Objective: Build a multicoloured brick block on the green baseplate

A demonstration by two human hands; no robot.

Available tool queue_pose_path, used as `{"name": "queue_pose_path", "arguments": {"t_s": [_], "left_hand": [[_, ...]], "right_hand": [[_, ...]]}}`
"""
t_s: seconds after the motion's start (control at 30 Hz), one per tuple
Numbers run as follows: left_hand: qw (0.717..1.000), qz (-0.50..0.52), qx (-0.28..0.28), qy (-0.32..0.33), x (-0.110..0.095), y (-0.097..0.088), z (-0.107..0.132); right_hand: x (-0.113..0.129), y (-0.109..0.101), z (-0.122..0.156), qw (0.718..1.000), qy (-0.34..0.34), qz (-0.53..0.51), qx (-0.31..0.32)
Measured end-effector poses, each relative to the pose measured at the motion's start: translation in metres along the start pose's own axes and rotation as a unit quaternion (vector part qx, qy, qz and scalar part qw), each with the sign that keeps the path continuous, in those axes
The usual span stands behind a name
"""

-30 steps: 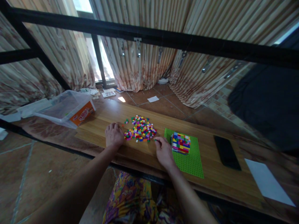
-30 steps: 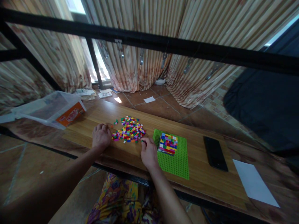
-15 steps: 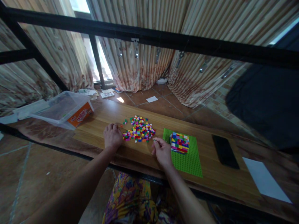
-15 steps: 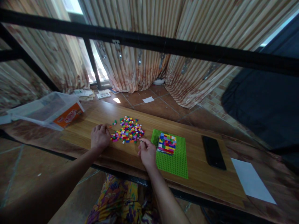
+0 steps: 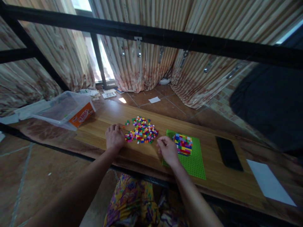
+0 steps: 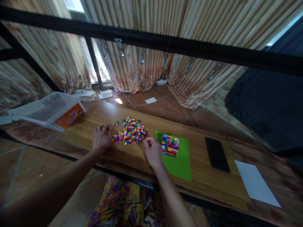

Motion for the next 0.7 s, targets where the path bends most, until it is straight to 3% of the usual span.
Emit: {"name": "queue_pose_path", "arguments": {"t_s": [0.17, 0.4, 0.57, 0.7], "left_hand": [[1.000, 0.002, 0.005, -0.001, 0.001, 0.001, -0.001], [1.000, -0.017, -0.005, 0.009, 0.003, 0.003, -0.002], [1.000, -0.016, -0.009, 0.005, 0.003, 0.003, -0.003], [1.000, -0.016, -0.006, 0.008, 0.003, 0.004, -0.003]], "right_hand": [[0.008, -0.034, 0.018, 0.996, -0.031, -0.053, -0.071], [0.003, -0.080, 0.029, 0.988, -0.005, -0.086, -0.129], [-0.008, -0.103, 0.029, 0.985, -0.021, -0.027, -0.167], [-0.014, -0.109, 0.027, 0.983, -0.061, 0.032, -0.169]]}}
Point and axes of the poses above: each hand's wrist, its own z-axis away from the middle knuckle, its own y-axis out of the palm, x = y × z, the point moved 2 cm from there along -z, towards the middle knuckle, and after that the axes turned 11 degrees about x, right-handed, at the moved point
